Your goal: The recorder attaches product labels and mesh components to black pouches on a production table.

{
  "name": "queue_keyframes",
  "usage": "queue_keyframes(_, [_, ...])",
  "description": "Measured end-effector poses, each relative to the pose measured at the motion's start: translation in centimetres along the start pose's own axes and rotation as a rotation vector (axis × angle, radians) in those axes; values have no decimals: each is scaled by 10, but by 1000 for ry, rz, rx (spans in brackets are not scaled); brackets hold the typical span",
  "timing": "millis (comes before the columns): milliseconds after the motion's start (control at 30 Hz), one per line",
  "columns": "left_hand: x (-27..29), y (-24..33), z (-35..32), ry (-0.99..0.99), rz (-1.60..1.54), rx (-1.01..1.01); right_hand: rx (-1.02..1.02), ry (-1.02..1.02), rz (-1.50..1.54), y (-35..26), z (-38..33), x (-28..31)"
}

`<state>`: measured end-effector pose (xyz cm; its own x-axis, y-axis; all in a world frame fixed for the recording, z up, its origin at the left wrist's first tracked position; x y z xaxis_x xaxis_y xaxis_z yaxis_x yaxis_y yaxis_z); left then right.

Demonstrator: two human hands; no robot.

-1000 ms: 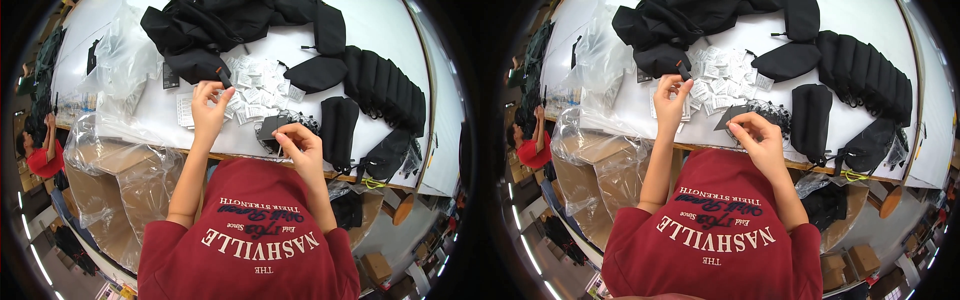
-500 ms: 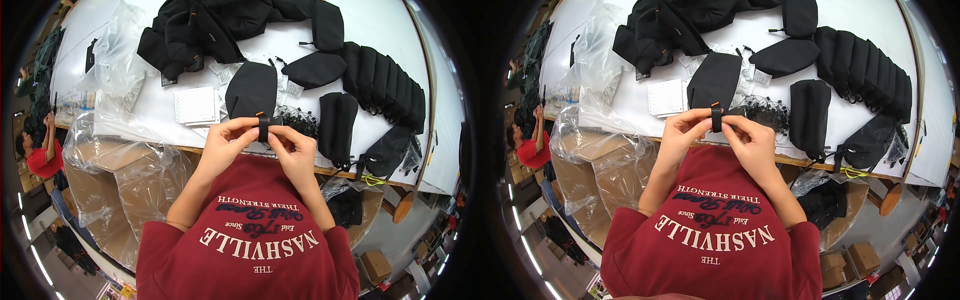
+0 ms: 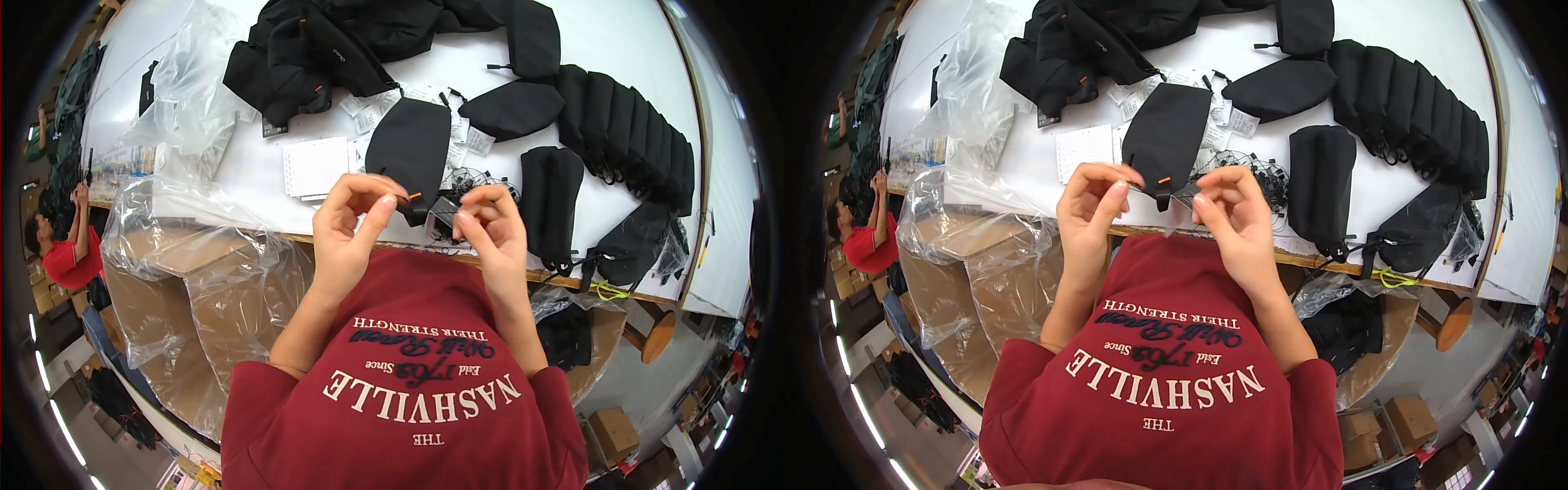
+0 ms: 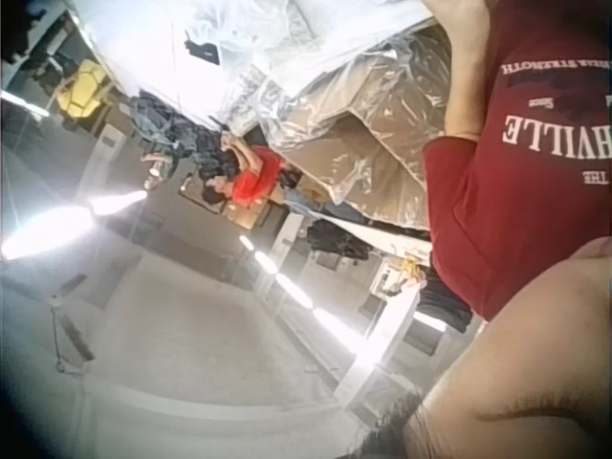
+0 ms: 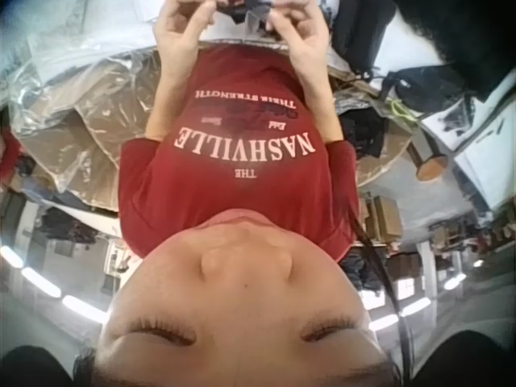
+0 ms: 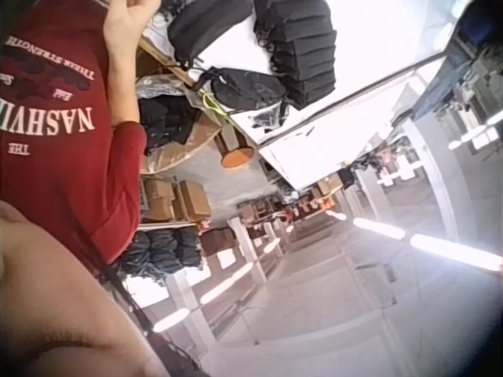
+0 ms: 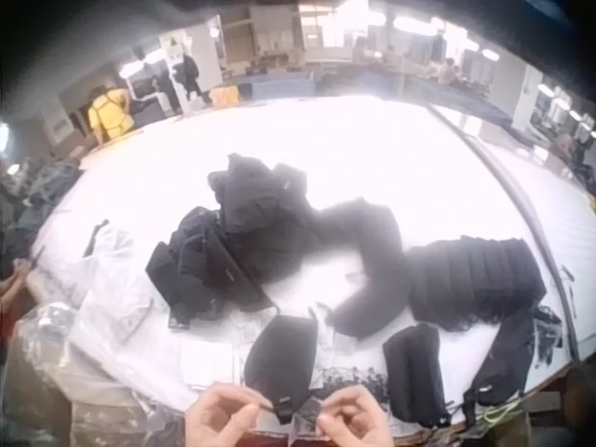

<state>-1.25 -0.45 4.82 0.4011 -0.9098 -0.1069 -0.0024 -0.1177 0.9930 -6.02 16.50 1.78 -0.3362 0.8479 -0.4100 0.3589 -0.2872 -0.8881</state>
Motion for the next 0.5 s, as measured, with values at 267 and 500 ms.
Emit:
queue_keyframes(267, [-12,-5,-4,-175,-65,137,20,-102,55,-17,-1,1])
queue_keyframes(500, [5,4,2,-106,-101,95,-63,-203,-24,-11,0,13])
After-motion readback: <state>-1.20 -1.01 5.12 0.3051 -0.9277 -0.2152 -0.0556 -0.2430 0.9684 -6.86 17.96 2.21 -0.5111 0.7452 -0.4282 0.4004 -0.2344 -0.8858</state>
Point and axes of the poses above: each hand's wrist, its own z-axis towards the middle knuckle, its own x-axis out of the back of the hand, y = z × x, the point moved 8 cm from there along z, towards the middle knuckle, and after that the axes turned 1 degree about x, right-handed, at the moved point
